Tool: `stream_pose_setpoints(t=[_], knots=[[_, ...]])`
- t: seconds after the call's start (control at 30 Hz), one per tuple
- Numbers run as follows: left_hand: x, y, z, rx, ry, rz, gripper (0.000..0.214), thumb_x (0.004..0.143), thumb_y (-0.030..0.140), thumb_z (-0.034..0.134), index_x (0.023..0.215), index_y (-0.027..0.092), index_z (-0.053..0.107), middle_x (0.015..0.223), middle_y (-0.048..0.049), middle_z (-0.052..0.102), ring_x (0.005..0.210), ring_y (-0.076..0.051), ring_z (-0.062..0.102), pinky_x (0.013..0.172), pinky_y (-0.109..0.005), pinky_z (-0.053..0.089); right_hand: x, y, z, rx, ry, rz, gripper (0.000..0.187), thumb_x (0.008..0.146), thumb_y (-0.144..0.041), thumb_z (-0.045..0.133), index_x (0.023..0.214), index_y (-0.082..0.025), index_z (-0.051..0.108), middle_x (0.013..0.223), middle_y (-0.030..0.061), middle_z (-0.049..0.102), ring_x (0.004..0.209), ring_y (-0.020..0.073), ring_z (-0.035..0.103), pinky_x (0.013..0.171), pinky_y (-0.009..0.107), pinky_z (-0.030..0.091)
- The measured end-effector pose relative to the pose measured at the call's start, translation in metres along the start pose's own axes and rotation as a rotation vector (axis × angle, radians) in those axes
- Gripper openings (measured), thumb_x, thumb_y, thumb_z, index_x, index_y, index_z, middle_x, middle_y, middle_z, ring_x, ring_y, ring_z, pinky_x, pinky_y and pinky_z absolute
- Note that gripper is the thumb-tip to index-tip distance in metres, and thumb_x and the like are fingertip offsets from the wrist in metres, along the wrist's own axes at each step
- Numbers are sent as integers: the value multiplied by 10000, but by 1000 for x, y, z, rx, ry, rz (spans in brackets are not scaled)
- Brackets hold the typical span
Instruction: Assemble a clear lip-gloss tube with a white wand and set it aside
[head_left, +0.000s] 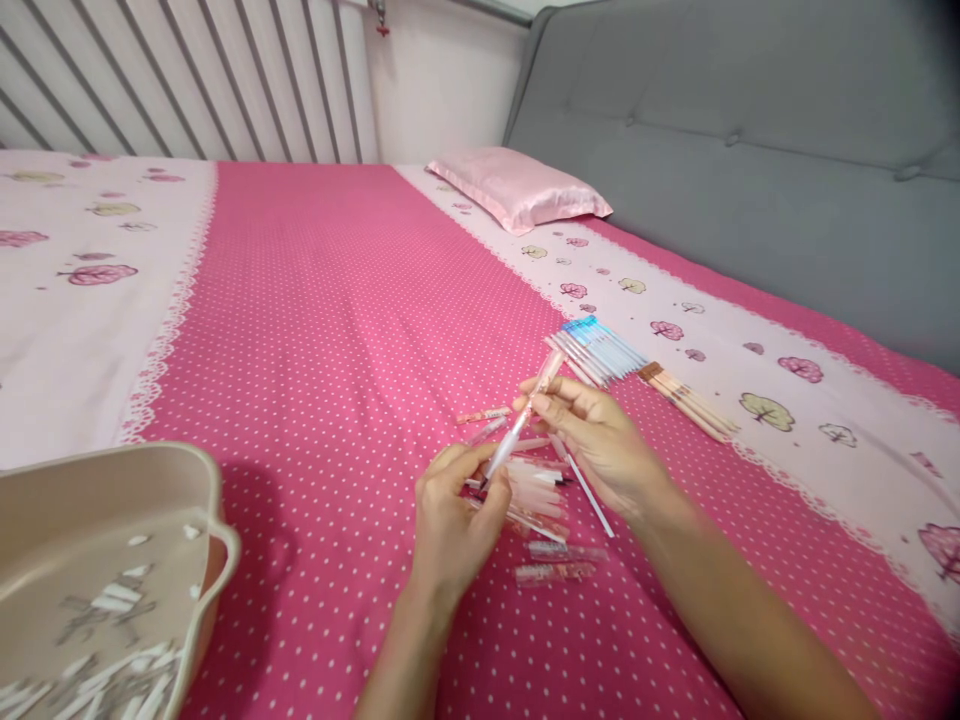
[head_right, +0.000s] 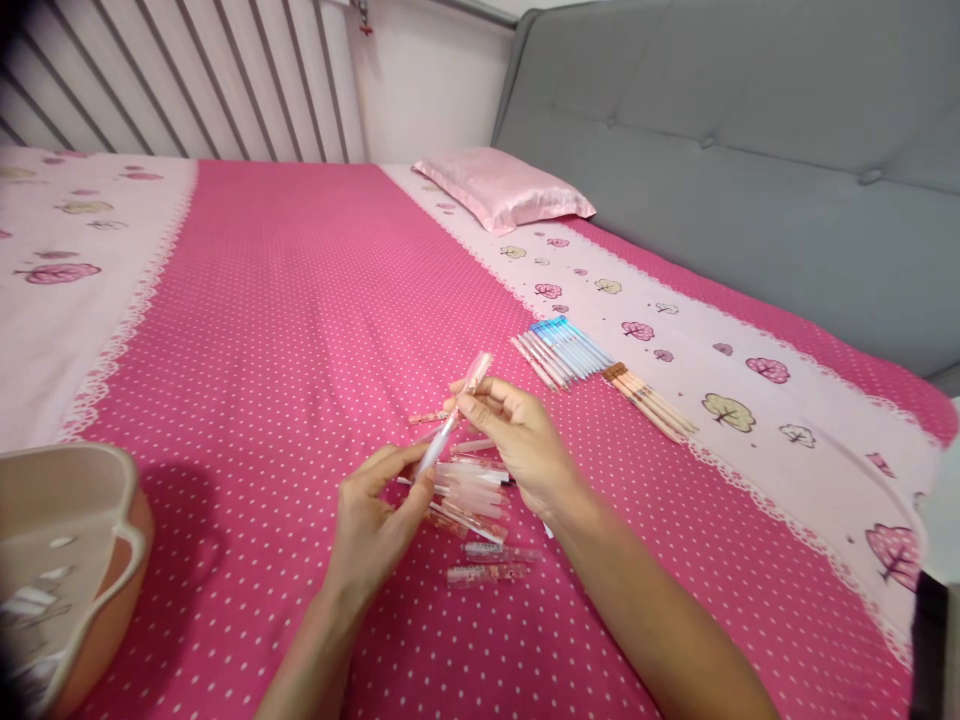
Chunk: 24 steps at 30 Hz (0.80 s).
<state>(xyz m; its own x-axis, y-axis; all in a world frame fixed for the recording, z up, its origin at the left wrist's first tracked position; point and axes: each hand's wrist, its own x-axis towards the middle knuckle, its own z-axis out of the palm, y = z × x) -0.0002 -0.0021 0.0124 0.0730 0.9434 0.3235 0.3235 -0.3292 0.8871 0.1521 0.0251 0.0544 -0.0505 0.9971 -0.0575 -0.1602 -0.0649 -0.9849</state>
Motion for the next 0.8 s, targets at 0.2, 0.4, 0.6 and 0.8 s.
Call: stream_pose_setpoints(t=[0.2,0.4,0.6,0.8], knots=[[0,0,1,5,1,-4,222,776,161,517,929,153,678,674,-13,567,621,-127,513,598,-244,417,-1,0,-1,-7,2,-1,230,754,-324,661,958,-218,650,858,14,618,777,110,575,629,218,513],[0,-2,1,-7,0,-8,233,778,167,518,944,146,679,684,-20,571,626,-133,515,598,-253,418,-1,-1,0,-15,2,14,256,758,-324,657,994,-226,651,890,14,647,790,116,596,656,231,504],[-1,-2,0,-8,-4,-3,225,778,166,518,934,154,680,690,-23,588,626,-134,523,591,-250,418,0,0,0,-46,6,4,297,766,-332,648,1041,-220,642,924,32,675,848,128,605,758,253,474],[1,-1,0,-9,-13,-10,226,782,170,514,936,159,680,720,-32,612,638,-138,536,600,-252,423,-1,-1,0,-46,5,2,306,760,-344,651,1039,-220,640,941,36,684,877,143,611,792,282,469]])
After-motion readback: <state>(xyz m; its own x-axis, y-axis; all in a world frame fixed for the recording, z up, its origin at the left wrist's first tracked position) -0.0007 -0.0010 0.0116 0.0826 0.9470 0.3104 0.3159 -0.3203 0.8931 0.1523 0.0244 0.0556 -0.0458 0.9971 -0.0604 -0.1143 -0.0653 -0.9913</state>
